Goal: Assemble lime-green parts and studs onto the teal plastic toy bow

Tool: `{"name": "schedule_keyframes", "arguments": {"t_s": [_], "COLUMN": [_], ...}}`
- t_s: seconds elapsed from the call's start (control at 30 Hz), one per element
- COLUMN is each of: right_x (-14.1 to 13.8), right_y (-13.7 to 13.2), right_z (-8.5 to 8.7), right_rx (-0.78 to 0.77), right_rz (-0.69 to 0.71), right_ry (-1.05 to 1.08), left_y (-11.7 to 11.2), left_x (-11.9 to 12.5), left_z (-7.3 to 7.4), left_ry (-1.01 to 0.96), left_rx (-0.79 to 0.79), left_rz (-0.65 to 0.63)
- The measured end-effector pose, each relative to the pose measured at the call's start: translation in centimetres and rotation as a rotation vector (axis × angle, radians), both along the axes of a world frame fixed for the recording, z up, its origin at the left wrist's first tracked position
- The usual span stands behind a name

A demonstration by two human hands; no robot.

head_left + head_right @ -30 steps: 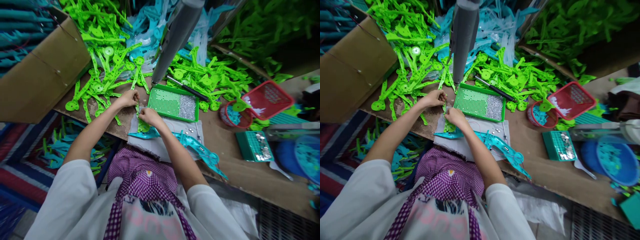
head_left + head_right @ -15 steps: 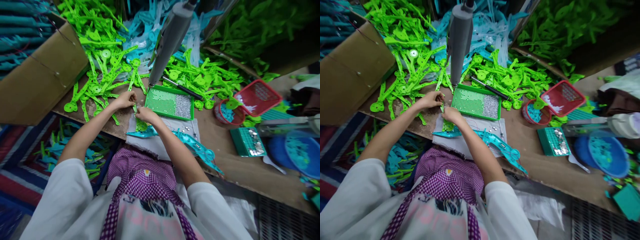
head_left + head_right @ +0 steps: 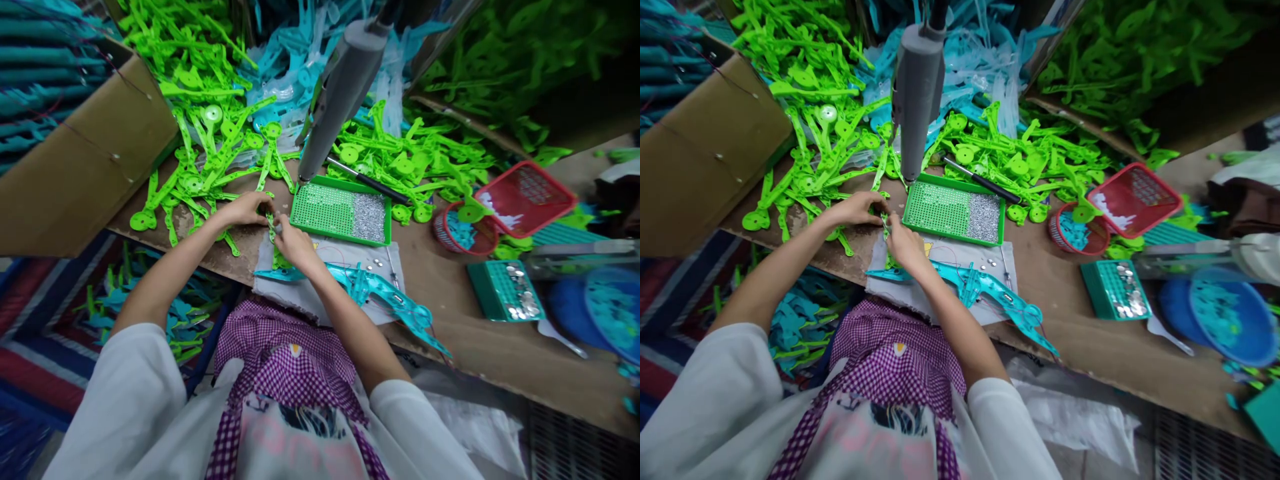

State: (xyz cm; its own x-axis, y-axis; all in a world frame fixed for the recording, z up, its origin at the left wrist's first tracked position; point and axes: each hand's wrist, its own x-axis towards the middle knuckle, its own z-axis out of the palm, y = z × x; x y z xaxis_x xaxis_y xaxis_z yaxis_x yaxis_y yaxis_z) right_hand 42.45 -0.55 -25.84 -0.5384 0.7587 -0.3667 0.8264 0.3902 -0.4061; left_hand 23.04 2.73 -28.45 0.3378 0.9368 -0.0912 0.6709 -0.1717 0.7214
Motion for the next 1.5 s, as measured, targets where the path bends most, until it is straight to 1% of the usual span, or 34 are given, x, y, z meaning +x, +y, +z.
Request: {"name": "schedule_keyframes", "arguments": {"t_s": [0.13, 0.27, 0.37, 0.53, 0.7, 0.87, 0.93, 1.03, 1.13, 1.2, 1.27, 1.33, 1.37, 1.43, 1.5], "right_x": [0.1, 0.0, 0.1, 0.8, 1.0, 1.0, 1.0, 1.1, 0.8, 0.5, 0.2, 0.1, 0.1, 0.4, 0.7], "right_y": [-0.5, -0.3, -0.2, -0.9, -1.8, -1.6, -1.6, -1.9, -2.4, -2.7, -3.0, -3.1, -3.2, -3.4, -3.6], "right_z": [-0.2, -0.3, -0.6, -1.4, -1.9, -3.0, -3.3, -3.0, -2.0, -1.1, -0.5, -0.1, 0.0, -0.1, -0.3], "right_rx": [0.048, 0.045, 0.035, 0.077, 0.123, 0.083, 0.08, 0.126, 0.185, 0.215, 0.24, 0.266, 0.278, 0.287, 0.284], "right_rz": [0.036, 0.053, 0.068, -0.082, -0.088, -0.214, -0.221, -0.168, -0.077, 0.038, 0.181, 0.296, 0.329, 0.353, 0.322], "right_ry": [0.024, -0.006, 0.037, 0.172, 0.216, 0.295, 0.305, 0.279, 0.114, -0.022, -0.12, -0.168, -0.179, -0.188, -0.185], "left_y": [0.7, 0.9, 0.8, 0.8, 0.9, 0.9, 1.0, 1.0, 1.0, 1.0, 1.1, 1.1, 1.2, 1.2, 1.1], "left_x": [0.2, 0.1, 0.1, 0.5, 0.9, 0.8, 0.8, 0.8, 0.8, 0.9, 1.0, 1.0, 1.1, 1.1, 1.2], "left_z": [-0.2, 0.0, 0.1, -0.5, -0.6, -0.5, -0.5, -0.6, -0.7, -0.7, -0.7, -0.6, -0.5, -0.4, -0.2], "left_ry": [0.023, 0.013, 0.014, 0.029, 0.059, 0.054, 0.057, 0.051, 0.061, 0.087, 0.118, 0.147, 0.161, 0.185, 0.197], "left_rx": [-0.05, -0.085, -0.077, -0.05, -0.068, -0.076, -0.075, -0.085, -0.087, -0.073, -0.059, -0.054, -0.055, -0.056, -0.054], "left_rz": [0.012, -0.006, -0.006, 0.052, 0.077, 0.08, 0.08, 0.075, 0.074, 0.068, 0.05, 0.028, 0.02, 0.007, -0.001]}}
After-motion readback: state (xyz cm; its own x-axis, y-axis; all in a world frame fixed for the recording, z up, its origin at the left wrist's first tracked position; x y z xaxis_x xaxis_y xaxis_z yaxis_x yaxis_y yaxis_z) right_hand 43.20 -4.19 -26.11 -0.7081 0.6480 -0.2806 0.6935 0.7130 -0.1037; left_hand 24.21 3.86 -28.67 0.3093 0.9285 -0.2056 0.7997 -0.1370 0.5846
